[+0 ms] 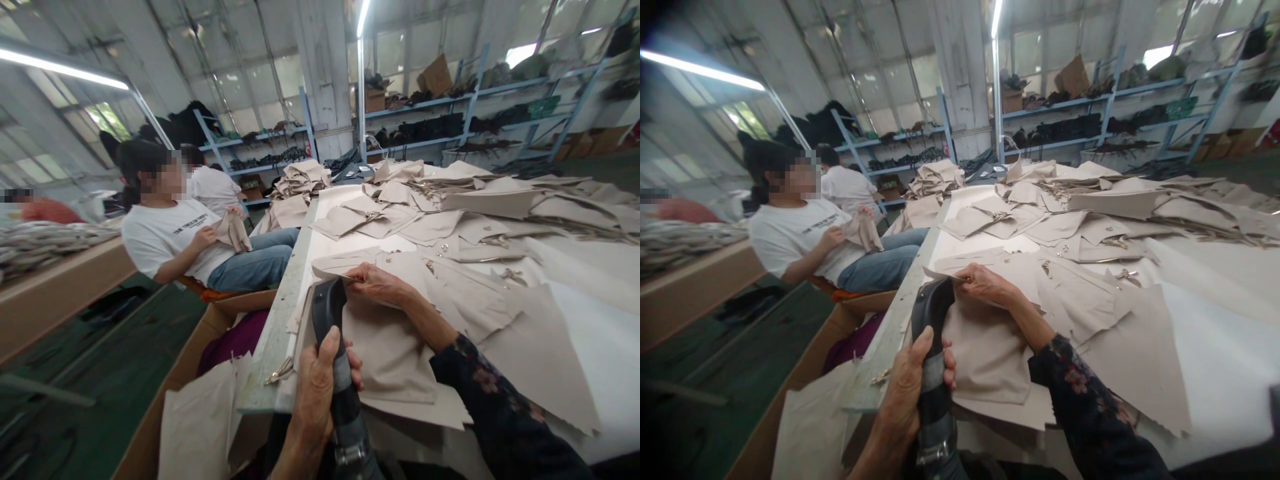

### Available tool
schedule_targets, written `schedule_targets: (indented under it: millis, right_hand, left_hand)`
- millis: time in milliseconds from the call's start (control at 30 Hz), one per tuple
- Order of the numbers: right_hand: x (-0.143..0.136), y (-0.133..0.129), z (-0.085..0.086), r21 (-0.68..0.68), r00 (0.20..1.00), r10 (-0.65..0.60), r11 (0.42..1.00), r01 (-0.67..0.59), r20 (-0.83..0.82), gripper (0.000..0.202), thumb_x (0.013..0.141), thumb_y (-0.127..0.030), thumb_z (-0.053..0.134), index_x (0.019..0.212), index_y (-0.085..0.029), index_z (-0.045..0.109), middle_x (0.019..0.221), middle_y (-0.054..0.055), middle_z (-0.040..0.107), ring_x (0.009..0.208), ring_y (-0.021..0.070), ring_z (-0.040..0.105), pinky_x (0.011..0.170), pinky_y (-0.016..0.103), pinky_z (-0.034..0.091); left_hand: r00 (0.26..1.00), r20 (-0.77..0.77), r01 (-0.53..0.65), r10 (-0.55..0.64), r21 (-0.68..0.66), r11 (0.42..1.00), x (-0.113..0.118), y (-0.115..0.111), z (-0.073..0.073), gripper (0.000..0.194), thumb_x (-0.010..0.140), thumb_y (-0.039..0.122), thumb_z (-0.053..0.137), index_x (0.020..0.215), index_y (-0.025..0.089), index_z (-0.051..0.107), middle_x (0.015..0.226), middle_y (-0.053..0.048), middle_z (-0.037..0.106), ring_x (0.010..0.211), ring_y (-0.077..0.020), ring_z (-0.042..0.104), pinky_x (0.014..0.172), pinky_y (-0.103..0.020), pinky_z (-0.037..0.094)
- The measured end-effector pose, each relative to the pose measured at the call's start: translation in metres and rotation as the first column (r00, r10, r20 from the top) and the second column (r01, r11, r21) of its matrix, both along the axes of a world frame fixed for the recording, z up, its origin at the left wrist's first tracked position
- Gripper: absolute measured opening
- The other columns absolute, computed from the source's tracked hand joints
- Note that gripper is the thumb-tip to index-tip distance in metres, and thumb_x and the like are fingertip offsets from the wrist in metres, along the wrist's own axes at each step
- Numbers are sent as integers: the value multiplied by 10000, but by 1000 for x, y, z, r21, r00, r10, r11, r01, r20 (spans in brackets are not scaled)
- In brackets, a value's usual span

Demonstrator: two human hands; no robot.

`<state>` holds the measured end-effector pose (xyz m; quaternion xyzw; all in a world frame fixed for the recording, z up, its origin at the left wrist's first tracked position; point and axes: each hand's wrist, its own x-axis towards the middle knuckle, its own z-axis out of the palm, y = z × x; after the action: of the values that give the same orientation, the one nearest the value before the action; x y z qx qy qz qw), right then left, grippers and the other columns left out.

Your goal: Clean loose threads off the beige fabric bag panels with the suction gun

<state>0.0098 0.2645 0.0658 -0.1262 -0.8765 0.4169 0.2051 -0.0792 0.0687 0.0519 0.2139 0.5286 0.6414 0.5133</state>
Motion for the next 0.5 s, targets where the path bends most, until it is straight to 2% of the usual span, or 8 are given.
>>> schedule_targets:
  millis: [200, 400, 500]
  right_hand:
    - [6, -3, 4, -56, 1000, 21, 998, -21, 8, 147, 763, -150, 428, 618, -173, 423, 582, -66, 279, 543, 83, 257, 495, 216, 207]
    - [2, -11, 3, -50, 1000, 18, 999, -19, -17, 144, 741, -152, 429, 604, -177, 393, 595, -62, 284, 560, 84, 254, 516, 220, 219]
    - [-1, -11, -1, -9, 1000, -16, 1000, 16, 9, 136, 727, -148, 424, 596, -175, 400, 584, -62, 281, 557, 83, 255, 510, 224, 210]
  left_hand:
    - [990, -56, -126, 128, 46, 991, -7, 5, 7, 441, 740, 558, 644, 796, 127, 571, 554, -10, 616, 402, -108, 540, 385, -205, 433]
    - [998, -24, -63, 64, 21, 998, 2, 1, 4, 446, 741, 563, 643, 803, 129, 566, 554, -12, 618, 398, -110, 542, 382, -208, 431]
    - [996, -23, -82, 83, 31, 996, 1, 8, 3, 454, 731, 570, 650, 803, 131, 561, 551, -7, 615, 395, -108, 539, 369, -200, 417]
